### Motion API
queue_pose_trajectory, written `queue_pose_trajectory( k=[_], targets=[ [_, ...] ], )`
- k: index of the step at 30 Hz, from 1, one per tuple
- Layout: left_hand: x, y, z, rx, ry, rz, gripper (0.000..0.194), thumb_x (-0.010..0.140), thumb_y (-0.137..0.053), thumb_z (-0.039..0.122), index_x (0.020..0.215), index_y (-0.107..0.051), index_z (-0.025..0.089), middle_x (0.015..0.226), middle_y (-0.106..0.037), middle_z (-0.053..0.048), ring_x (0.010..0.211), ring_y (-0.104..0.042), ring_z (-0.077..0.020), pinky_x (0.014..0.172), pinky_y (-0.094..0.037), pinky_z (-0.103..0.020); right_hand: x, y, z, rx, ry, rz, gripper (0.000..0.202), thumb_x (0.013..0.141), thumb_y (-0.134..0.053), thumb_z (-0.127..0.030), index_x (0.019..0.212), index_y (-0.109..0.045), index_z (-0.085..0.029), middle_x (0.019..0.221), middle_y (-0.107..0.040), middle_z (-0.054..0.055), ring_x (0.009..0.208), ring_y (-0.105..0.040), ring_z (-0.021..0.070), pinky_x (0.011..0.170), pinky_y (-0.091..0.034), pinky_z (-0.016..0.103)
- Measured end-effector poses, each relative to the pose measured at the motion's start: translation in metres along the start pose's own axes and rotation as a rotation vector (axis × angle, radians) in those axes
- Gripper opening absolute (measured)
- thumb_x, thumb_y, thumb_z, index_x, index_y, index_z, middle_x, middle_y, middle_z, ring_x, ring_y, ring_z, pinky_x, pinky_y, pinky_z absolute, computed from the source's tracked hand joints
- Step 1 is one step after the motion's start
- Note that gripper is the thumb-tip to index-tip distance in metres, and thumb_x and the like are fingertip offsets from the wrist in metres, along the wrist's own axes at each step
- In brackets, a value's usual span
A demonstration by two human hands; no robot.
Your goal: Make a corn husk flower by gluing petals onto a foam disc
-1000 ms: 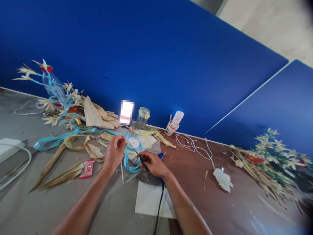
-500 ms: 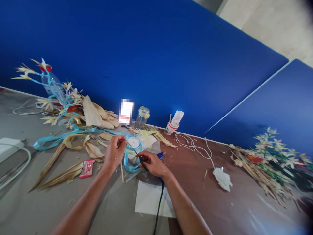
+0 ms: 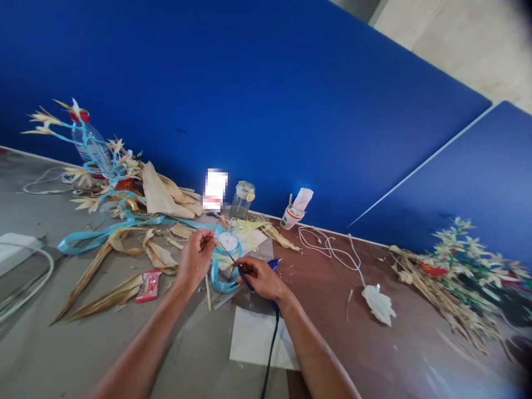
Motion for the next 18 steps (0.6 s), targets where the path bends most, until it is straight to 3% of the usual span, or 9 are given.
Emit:
queue_pose_trajectory(
  k=[11,18],
  targets=[
    [0.0003,-0.0004,-0.0026,-0.032,0.008,0.005,0.024,0.072,-0.057,0.035,0.087,-0.056,0.016,0.076,-0.061,-0.003,0.073,-0.06,-0.0173,0.069,-0.047,-0.03,0.0011,-0.0022,0.0008,0.05,-0.015,0.005,0.028,0.072,-0.061,-0.025,0.099,-0.062,-0.018,0.061,-0.042,-0.005,0.053,-0.039,0.008,0.053,-0.033,0.022],
    [0.0009,0.0009,-0.0027,0.012,-0.008,0.01,0.023,0.072,-0.056,0.034,0.087,-0.056,0.016,0.077,-0.061,-0.004,0.073,-0.06,-0.0174,0.07,-0.047,-0.03,0.0016,-0.0036,0.0021,0.11,-0.03,0.012,0.026,0.073,-0.058,-0.022,0.099,-0.062,-0.019,0.063,-0.052,-0.003,0.055,-0.047,0.01,0.056,-0.038,0.023]
  ],
)
Point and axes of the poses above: each hand's wrist, its own x-axis towards the middle knuckle, its own y-axis out of the back of the hand, z = x × y, the point moved 4 cm from there along x, towards the middle knuckle
